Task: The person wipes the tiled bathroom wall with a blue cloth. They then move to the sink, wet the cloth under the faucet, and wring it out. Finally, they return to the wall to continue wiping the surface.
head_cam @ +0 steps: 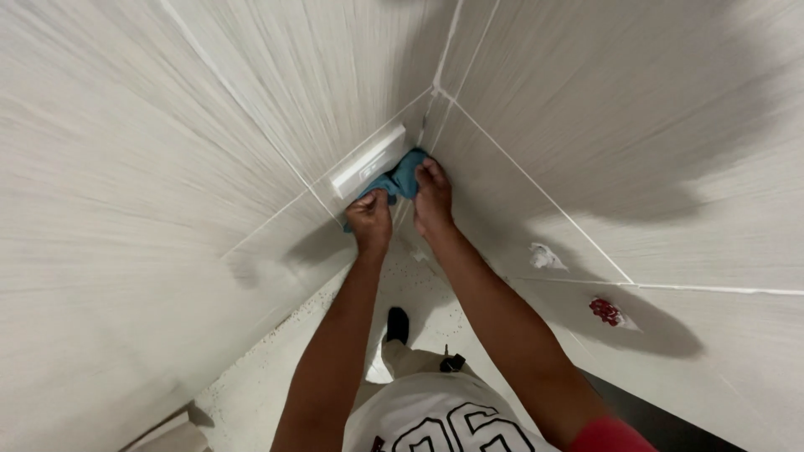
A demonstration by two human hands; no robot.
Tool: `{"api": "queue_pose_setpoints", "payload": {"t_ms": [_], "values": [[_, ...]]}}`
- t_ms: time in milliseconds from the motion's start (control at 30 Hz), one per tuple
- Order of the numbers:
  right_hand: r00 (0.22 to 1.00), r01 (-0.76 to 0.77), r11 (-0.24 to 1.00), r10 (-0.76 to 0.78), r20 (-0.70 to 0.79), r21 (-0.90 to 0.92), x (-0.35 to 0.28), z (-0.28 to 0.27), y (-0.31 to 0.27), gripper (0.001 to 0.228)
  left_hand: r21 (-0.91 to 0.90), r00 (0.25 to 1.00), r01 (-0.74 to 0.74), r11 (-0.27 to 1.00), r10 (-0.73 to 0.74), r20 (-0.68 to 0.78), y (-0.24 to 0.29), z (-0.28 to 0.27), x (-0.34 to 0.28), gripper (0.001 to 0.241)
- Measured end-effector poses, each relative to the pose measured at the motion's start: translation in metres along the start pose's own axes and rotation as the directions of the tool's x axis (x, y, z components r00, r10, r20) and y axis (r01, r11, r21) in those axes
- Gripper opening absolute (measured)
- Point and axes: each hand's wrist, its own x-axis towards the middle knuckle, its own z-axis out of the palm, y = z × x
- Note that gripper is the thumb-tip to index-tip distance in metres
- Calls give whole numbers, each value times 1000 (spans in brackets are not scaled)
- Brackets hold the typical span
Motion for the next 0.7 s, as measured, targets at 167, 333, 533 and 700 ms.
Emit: {"api": "queue_pose_setpoints", "payload": {"t_ms": [167, 333, 533, 700], "values": [[946, -272, 953, 290, -147, 130, -7, -48, 39, 17, 73, 970, 240, 968, -243, 33, -1, -7, -4, 34], [854, -373, 856, 467, -228, 357, -2, -106, 82, 26, 250, 904, 392, 885, -421, 72, -23, -6, -4, 32], [828, -281, 770, 496, -261, 573, -4, -152, 96, 26, 120, 759, 567, 815, -573, 307, 50, 53, -18, 53], [855, -183, 740, 445, -267, 647, -30, -167, 82, 27, 0, 492, 852, 524, -800, 343, 88, 87, -27, 74]]}}
